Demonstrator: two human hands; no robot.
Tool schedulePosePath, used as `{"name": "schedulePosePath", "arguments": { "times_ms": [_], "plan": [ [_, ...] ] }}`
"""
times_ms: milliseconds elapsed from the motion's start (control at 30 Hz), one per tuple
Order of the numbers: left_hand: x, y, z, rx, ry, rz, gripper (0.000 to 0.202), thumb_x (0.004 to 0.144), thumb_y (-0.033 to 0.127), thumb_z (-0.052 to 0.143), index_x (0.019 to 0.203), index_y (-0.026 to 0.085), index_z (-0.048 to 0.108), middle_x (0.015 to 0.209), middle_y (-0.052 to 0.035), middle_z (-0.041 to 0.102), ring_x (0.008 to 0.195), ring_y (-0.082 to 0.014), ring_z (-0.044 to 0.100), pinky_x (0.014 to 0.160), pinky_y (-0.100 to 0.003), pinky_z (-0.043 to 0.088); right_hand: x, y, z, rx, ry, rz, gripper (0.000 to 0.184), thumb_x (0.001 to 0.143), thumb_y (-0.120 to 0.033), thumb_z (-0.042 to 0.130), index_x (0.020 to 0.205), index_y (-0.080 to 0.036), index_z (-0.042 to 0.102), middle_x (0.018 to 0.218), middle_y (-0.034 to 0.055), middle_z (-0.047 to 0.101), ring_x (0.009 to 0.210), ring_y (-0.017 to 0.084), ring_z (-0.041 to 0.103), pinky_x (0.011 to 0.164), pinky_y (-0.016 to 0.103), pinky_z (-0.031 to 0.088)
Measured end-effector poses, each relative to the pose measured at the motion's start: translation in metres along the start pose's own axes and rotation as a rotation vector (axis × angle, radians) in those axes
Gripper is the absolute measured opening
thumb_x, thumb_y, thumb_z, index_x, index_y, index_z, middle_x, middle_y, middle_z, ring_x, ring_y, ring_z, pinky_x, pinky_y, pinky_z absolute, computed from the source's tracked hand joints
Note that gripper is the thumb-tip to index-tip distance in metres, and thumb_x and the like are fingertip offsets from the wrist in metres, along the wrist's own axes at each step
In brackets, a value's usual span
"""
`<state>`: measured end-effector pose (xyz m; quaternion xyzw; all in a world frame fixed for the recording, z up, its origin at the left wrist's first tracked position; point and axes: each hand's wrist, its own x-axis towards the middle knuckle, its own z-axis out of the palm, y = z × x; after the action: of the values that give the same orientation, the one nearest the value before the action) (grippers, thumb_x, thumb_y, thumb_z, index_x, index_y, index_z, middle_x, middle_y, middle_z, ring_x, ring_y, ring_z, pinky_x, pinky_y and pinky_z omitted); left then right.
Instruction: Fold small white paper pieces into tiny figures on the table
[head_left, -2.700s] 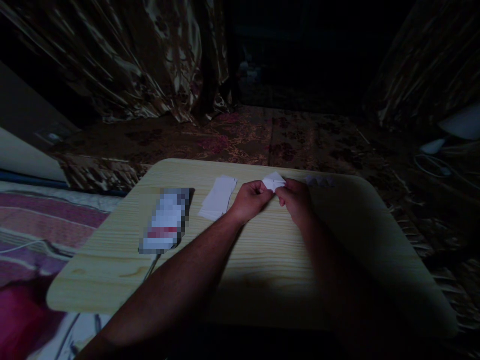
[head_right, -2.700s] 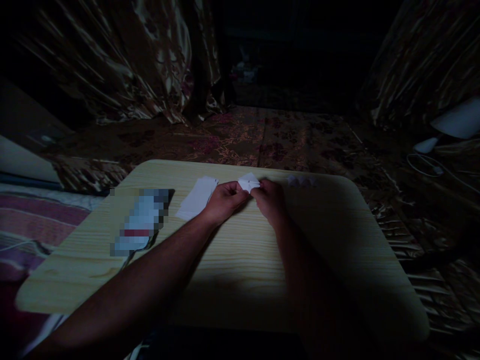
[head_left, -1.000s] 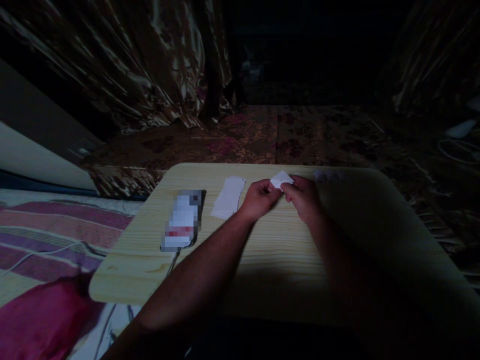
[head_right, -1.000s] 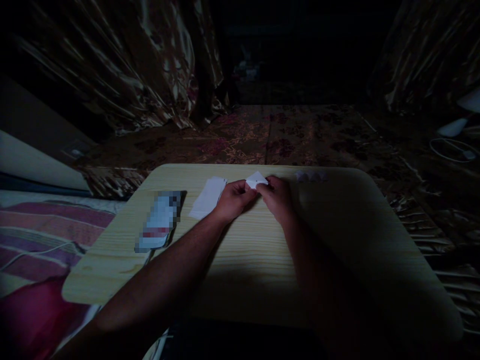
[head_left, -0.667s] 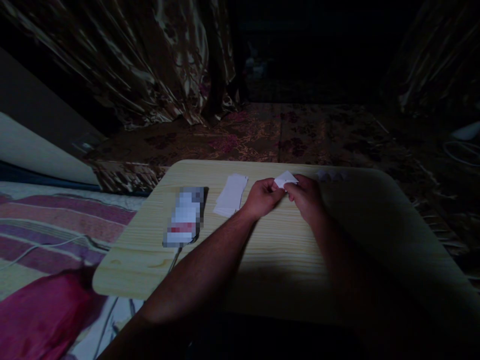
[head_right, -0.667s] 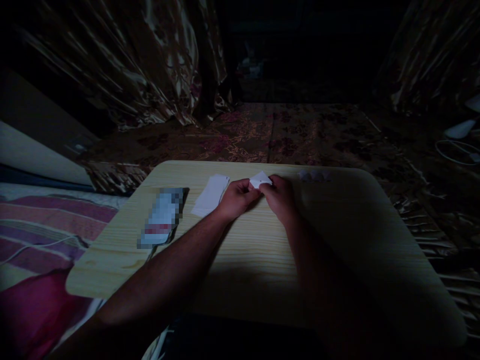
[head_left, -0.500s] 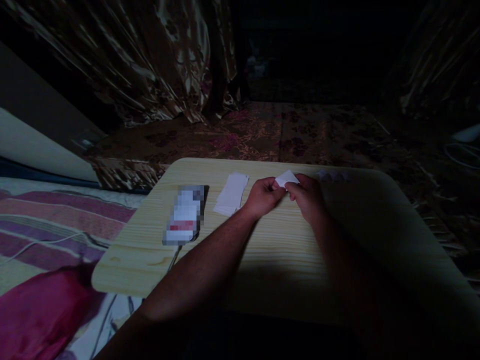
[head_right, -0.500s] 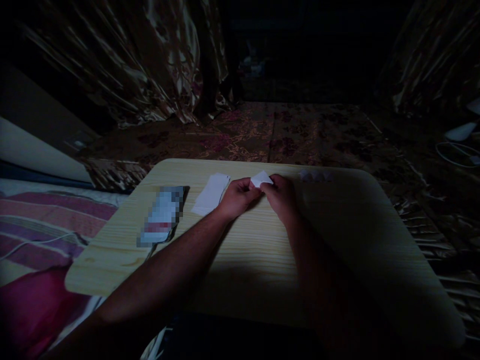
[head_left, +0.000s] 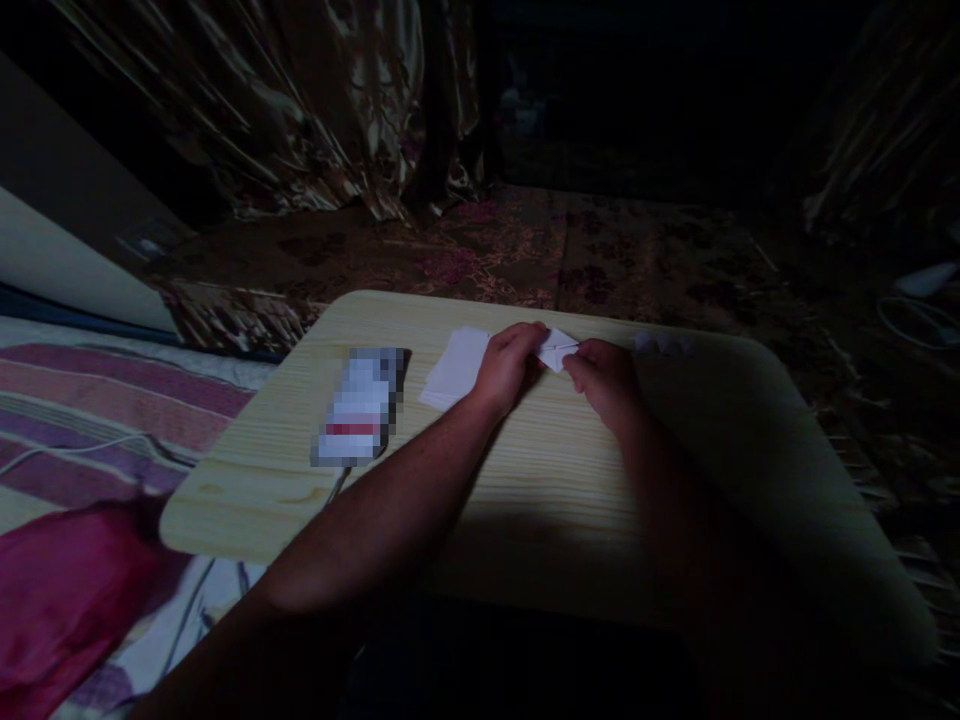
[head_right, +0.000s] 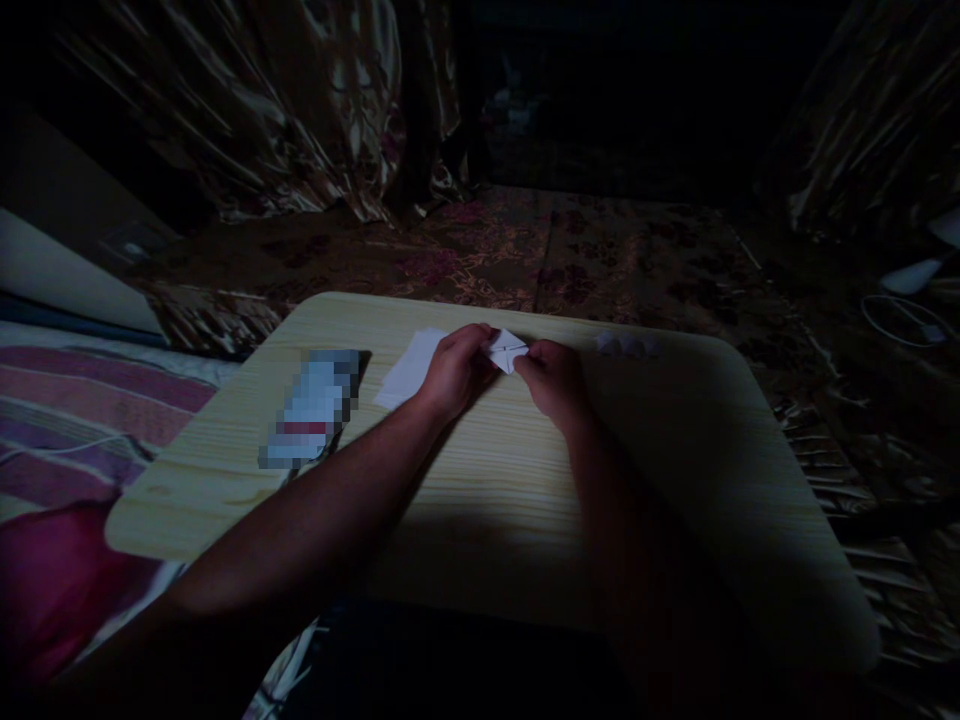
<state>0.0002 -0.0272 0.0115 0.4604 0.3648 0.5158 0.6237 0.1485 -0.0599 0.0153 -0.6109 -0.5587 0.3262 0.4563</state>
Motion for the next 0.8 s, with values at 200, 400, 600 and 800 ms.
{"name": "schedulePosePath", "arguments": {
  "times_ms": [200,400,600,800],
  "plan": [
    [0.0005,0.0018,0.0006,-0.024,0.024,-0.024,0.025,0.068,0.034,0.075,0.065,0.015,0.059,0.054,0.0021,0.054,0.046,-0.0072,0.042,0.044,-0.023,0.027,-0.0017,-0.0012,0.0009,0.008,-0.045,-0.001,0.016,0.069,-0.031,0.065,0.062,-0.02,0.056,0.049,-0.0053,0.051,0.048,0.011,0.043,0.049,0.026,0.03],
    [0.0014,0.0011,-0.0009,-0.037,0.03,-0.043,0.026,0.067,0.034,0.076,0.064,0.016,0.058,0.054,0.0019,0.055,0.046,-0.0073,0.044,0.045,-0.023,0.028,0.0031,0.0047,-0.0022,0.317,-0.055,0.02,0.02,0.07,-0.032,0.067,0.084,-0.018,0.066,0.059,-0.0026,0.062,0.051,0.012,0.052,0.05,0.025,0.041],
    [0.0035,-0.004,-0.0023,0.007,0.009,-0.048,0.026,0.068,0.034,0.076,0.062,0.016,0.058,0.052,0.0026,0.052,0.045,-0.0067,0.042,0.046,-0.023,0.028,0.0027,0.0042,-0.0075,0.346,-0.032,-0.06,0.025,0.073,-0.039,0.071,0.086,-0.019,0.066,0.069,0.0007,0.067,0.06,0.013,0.061,0.054,0.025,0.048],
    [0.0025,-0.0029,-0.0014,-0.003,0.005,-0.048,0.025,0.068,0.033,0.076,0.062,0.015,0.059,0.052,0.0026,0.053,0.045,-0.007,0.043,0.046,-0.023,0.029,0.0005,0.0035,-0.0079,0.374,-0.103,-0.076,0.023,0.074,-0.037,0.072,0.086,-0.018,0.066,0.07,0.0012,0.068,0.06,0.014,0.062,0.055,0.026,0.05]
  ]
}}
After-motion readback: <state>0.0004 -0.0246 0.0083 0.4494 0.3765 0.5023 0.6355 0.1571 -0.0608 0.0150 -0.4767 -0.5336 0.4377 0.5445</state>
